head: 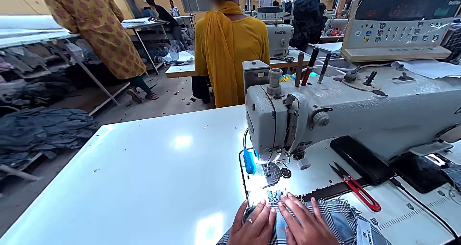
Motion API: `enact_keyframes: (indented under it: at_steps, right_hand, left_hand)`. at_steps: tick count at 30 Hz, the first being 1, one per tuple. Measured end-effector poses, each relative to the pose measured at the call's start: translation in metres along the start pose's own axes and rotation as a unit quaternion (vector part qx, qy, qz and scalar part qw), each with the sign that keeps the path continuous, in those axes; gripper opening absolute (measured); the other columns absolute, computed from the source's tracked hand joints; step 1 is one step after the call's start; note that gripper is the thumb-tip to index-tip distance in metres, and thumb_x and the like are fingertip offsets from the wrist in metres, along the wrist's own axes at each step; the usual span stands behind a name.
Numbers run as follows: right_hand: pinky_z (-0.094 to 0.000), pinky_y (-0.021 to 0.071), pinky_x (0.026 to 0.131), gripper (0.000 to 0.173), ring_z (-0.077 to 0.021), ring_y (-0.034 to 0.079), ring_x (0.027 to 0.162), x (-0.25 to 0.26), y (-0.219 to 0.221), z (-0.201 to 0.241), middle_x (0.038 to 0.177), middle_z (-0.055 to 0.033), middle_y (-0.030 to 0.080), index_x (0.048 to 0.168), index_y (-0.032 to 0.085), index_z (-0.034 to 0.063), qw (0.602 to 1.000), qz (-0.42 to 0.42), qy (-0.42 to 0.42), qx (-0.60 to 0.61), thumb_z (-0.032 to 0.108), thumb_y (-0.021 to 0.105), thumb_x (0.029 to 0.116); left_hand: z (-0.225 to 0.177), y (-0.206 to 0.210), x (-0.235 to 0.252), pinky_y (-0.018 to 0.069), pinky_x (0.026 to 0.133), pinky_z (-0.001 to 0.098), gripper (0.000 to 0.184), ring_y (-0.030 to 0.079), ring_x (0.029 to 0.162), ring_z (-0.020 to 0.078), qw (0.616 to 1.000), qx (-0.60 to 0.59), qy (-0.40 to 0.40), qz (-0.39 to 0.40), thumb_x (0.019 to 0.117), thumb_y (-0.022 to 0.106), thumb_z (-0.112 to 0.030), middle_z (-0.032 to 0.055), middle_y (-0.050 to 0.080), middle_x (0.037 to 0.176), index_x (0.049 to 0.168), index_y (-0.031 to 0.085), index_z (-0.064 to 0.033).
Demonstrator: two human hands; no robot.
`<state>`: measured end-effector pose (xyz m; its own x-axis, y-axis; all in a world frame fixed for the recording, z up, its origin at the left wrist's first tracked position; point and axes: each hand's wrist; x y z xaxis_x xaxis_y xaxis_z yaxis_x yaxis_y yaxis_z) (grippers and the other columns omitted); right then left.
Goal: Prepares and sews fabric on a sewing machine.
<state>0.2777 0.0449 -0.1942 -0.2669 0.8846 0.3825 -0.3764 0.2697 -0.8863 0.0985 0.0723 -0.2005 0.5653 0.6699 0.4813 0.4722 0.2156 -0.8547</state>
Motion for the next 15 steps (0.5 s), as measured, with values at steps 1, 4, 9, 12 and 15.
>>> enact_keyframes:
  at_steps: [1, 4, 9, 12, 15]
  right_hand:
    - [-0.0741, 0.0360, 0.106, 0.037, -0.0365, 0.058, 0.133, -0.003, -0.002, -0.002, 0.140, -0.0157, 0.064, 0.131, 0.067, -0.0015, 1.000, 0.025, 0.002, 0.009, 0.011, 0.054, 0.0985]
    - [-0.0712, 0.0356, 0.108, 0.039, -0.0323, 0.057, 0.136, -0.004, 0.000, -0.011, 0.144, -0.0127, 0.061, 0.135, 0.063, -0.0009, 0.999, 0.037, -0.015, -0.004, 0.008, 0.050, 0.0995]
    - [-0.0681, 0.0385, 0.107, 0.040, -0.0259, 0.057, 0.136, 0.012, 0.010, -0.027, 0.145, -0.0082, 0.062, 0.134, 0.064, 0.0021, 0.998, 0.006, -0.044, -0.051, 0.005, 0.052, 0.0960]
    - [-0.0679, 0.0411, 0.105, 0.041, -0.0244, 0.060, 0.133, 0.024, 0.016, -0.036, 0.143, -0.0070, 0.063, 0.132, 0.066, 0.0030, 0.996, -0.016, -0.059, -0.072, 0.006, 0.052, 0.0934]
    - [-0.0673, 0.0426, 0.104, 0.042, -0.0239, 0.061, 0.131, 0.032, 0.021, -0.045, 0.143, -0.0063, 0.063, 0.132, 0.065, 0.0036, 0.993, -0.031, -0.078, -0.078, 0.008, 0.050, 0.0926]
  left_hand:
    - [-0.004, -0.006, -0.003, 0.0348, 0.108, 0.0697, 0.036, 0.065, 0.126, 0.0318, 0.998, -0.046, -0.031, 0.042, 0.0955, 0.053, 0.001, 0.0140, 0.071, 0.130, 0.127, 0.071, -0.0008]
    - [-0.001, -0.006, -0.003, 0.0191, 0.106, 0.0821, 0.037, 0.060, 0.132, 0.0328, 0.994, -0.068, -0.046, 0.068, 0.1018, 0.048, -0.013, 0.0120, 0.067, 0.137, 0.132, 0.068, -0.0048]
    - [0.019, 0.007, 0.013, 0.0211, 0.103, 0.0818, 0.038, 0.063, 0.129, 0.0252, 1.000, -0.016, -0.011, 0.019, 0.1008, 0.046, -0.017, 0.0057, 0.070, 0.133, 0.128, 0.072, -0.0105]
    - [0.030, 0.017, 0.022, 0.0239, 0.102, 0.0804, 0.039, 0.064, 0.127, 0.0223, 1.000, 0.002, -0.006, -0.017, 0.1006, 0.044, -0.019, 0.0027, 0.071, 0.132, 0.125, 0.073, -0.0138]
    - [0.037, 0.023, 0.028, 0.0261, 0.102, 0.0792, 0.041, 0.064, 0.127, 0.0207, 0.999, 0.016, -0.006, -0.033, 0.1013, 0.040, -0.022, 0.0014, 0.070, 0.133, 0.125, 0.073, -0.0153]
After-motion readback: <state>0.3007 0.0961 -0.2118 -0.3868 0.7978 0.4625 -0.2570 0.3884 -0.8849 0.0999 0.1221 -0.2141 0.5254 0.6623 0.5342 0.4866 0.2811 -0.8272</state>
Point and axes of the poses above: each hand's wrist, its own x-axis towards the middle knuckle, its own y-axis out of the palm, z = x × y
